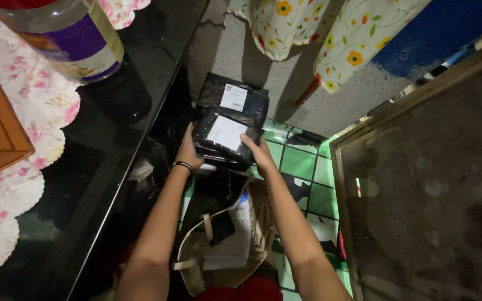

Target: The person gathers personal items from a table, including a pouch, a wallet, a notebook, keys and a face mask, and folds the mask. They then open a handbag, place the gathered items inside, and pack several black wrapped packages from the floor into the bag.

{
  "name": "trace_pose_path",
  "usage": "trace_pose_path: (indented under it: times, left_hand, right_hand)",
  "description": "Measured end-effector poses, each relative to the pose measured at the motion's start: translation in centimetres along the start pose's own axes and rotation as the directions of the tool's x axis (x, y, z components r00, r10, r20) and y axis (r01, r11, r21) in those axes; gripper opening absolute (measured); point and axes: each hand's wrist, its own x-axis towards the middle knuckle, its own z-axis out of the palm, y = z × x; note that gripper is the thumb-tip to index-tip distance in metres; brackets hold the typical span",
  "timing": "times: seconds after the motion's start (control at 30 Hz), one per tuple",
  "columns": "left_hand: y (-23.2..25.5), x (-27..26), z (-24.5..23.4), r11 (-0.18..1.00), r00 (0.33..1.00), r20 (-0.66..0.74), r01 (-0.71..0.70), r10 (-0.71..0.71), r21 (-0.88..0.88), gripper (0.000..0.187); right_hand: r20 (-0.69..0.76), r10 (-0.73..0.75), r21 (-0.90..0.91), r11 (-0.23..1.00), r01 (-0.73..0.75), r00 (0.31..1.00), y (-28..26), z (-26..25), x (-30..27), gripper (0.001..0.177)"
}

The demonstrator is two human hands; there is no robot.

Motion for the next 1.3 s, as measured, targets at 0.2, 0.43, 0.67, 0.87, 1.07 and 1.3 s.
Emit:
trace_pose_path:
  times: [0.2,0.43,0.67,0.87,1.07,1.3]
  left_hand:
    - [0.7,0.0,-1.6,0.955,0.995,0.094,0.062,-0.036,-0.289,0.14]
    - [0.0,2.2,-0.9,0.867,0.998,-0.064,-0.033,0.002,-0.496,0.114]
    - [-4.0,13.7,-1.3,0.839,0.952,0.039,0.286,-0.303,-0.463,0.087]
    - [-3.6,16.4,0.5,0.877,0.886,0.19,0.453,-0.422,-0.161,0.093]
    - [-5.2,16.8,0.7,0.8,0.877,0.285,0.473,-0.387,-0.369,0.104]
    - [-5.4,17.6,0.7,0.866,0.883,0.41,0.376,-0.227,-0.329,0.104]
  right_hand:
    - [0.01,0.185,0.046,0.982,-0.185,0.983,0.9,-2.5,3.1,0.091]
    - [-0.163,0.076,0.257,0.966,-0.032,0.984,4.9,-6.7,11.4,0.058]
    - [-0.101,0.074,0.131,0.99,-0.061,0.992,6.6,-7.3,14.7,0.05]
    - [-0.055,0.209,0.207,0.959,-0.194,0.976,6.5,-6.4,15.1,0.056]
    - [-0.112,0.157,0.208,0.969,-0.131,0.981,6.8,-5.6,16.1,0.05]
    - [-0.302,0.073,0.378,0.925,0.049,0.95,7.6,-6.9,17.2,0.032]
